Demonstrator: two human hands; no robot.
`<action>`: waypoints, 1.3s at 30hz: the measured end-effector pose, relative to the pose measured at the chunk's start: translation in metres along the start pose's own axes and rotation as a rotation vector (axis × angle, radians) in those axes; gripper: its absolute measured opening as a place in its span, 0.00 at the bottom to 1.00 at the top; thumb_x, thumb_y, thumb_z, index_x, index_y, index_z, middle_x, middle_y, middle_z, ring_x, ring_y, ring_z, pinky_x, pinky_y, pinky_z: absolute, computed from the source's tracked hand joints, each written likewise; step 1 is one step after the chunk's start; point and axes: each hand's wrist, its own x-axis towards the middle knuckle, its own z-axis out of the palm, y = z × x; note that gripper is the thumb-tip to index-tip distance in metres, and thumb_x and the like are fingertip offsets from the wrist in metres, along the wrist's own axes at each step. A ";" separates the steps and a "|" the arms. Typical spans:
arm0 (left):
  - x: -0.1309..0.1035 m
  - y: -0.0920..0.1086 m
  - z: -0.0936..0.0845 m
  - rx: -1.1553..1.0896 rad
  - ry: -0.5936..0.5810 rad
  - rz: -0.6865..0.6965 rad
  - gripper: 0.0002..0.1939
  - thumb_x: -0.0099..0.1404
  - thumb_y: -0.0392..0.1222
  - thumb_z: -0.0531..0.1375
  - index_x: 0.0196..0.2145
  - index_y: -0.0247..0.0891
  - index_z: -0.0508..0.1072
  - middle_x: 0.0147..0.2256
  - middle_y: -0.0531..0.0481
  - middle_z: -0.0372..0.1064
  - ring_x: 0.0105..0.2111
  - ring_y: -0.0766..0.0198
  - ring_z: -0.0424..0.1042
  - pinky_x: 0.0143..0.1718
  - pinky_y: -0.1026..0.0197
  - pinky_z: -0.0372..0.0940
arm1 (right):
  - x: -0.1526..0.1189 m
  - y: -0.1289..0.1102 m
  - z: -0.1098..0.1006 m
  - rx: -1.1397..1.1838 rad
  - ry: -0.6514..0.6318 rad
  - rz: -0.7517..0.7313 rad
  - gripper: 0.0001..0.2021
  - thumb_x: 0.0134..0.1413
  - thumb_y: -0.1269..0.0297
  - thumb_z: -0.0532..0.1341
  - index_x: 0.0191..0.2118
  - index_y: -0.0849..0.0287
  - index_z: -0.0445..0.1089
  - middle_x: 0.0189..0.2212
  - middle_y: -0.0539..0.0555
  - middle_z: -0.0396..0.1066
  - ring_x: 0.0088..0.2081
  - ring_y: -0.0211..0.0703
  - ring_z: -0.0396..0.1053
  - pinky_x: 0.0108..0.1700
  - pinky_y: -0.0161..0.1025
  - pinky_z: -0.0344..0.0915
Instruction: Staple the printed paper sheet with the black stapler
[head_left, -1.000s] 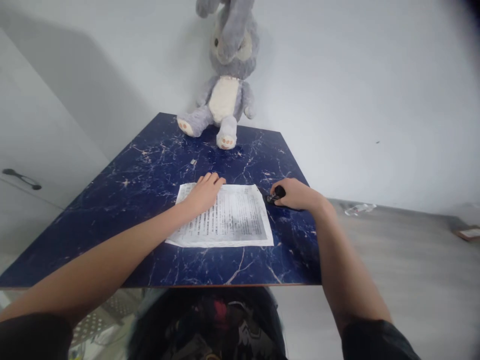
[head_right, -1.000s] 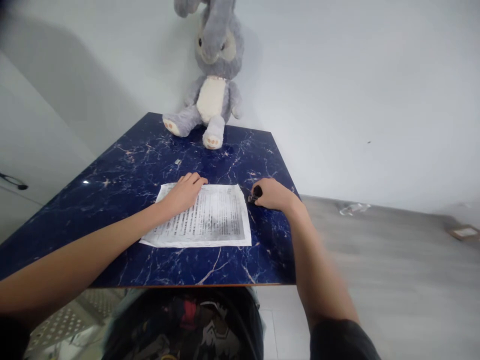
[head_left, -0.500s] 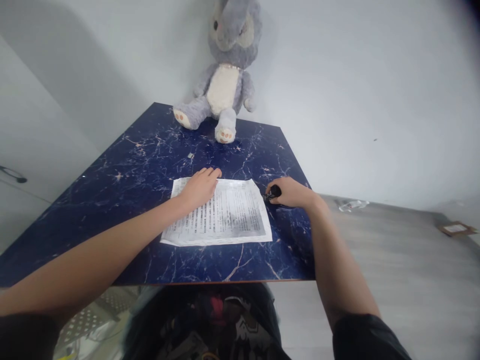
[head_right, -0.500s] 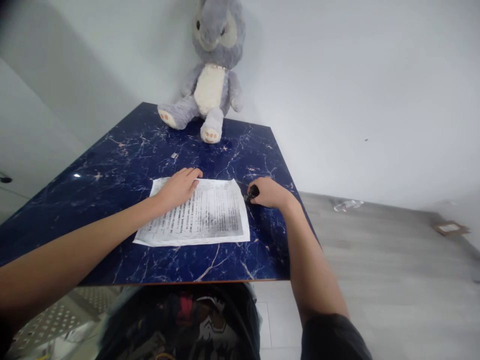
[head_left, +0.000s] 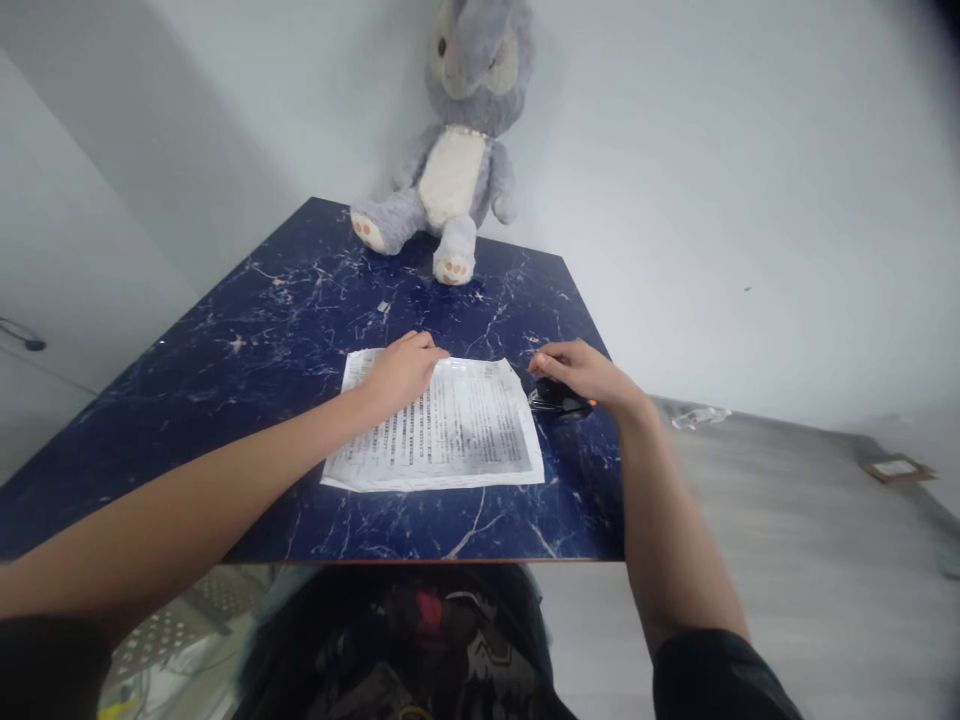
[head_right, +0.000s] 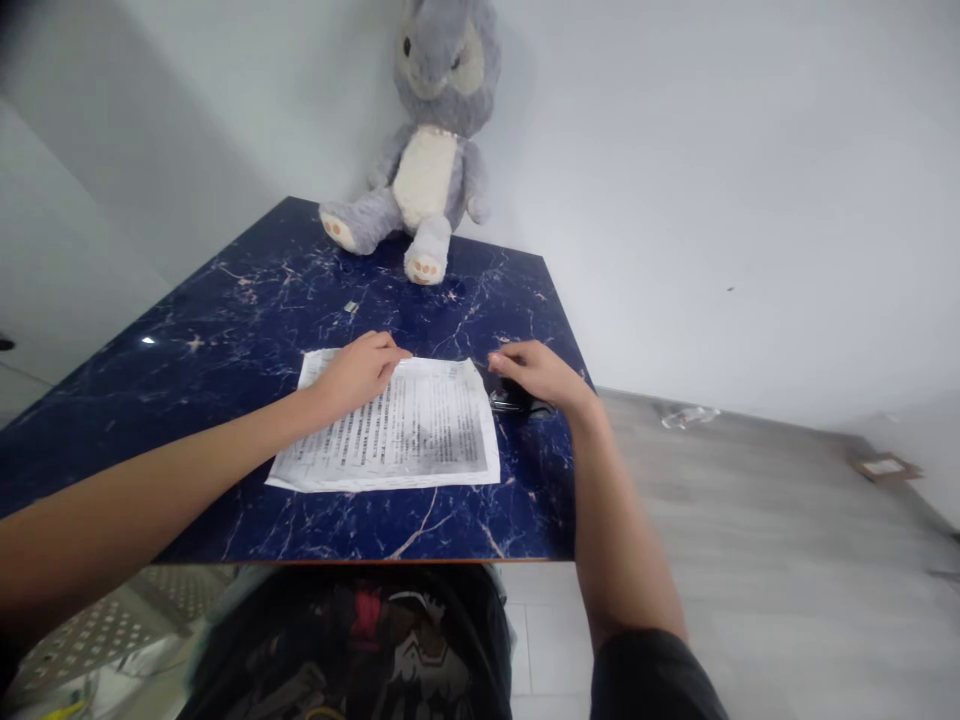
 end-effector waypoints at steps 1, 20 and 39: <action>0.000 0.001 -0.001 0.010 -0.003 -0.001 0.21 0.72 0.29 0.51 0.48 0.38 0.82 0.42 0.43 0.74 0.45 0.55 0.69 0.48 0.54 0.67 | 0.003 -0.001 0.005 -0.016 0.033 0.011 0.24 0.69 0.42 0.55 0.38 0.56 0.78 0.37 0.56 0.79 0.39 0.48 0.74 0.45 0.46 0.66; 0.001 0.010 -0.002 -0.007 0.030 -0.016 0.20 0.72 0.29 0.52 0.48 0.39 0.83 0.43 0.44 0.75 0.45 0.56 0.70 0.42 0.56 0.69 | 0.014 -0.005 0.032 -0.117 0.001 -0.160 0.15 0.68 0.51 0.58 0.37 0.56 0.73 0.35 0.54 0.69 0.35 0.43 0.66 0.43 0.43 0.62; 0.000 0.012 -0.005 -0.045 0.083 0.007 0.20 0.72 0.30 0.52 0.48 0.40 0.83 0.43 0.44 0.75 0.44 0.56 0.71 0.44 0.56 0.68 | 0.012 -0.006 0.031 -0.244 -0.025 0.010 0.20 0.66 0.56 0.57 0.26 0.59 0.74 0.22 0.53 0.67 0.28 0.41 0.63 0.37 0.44 0.57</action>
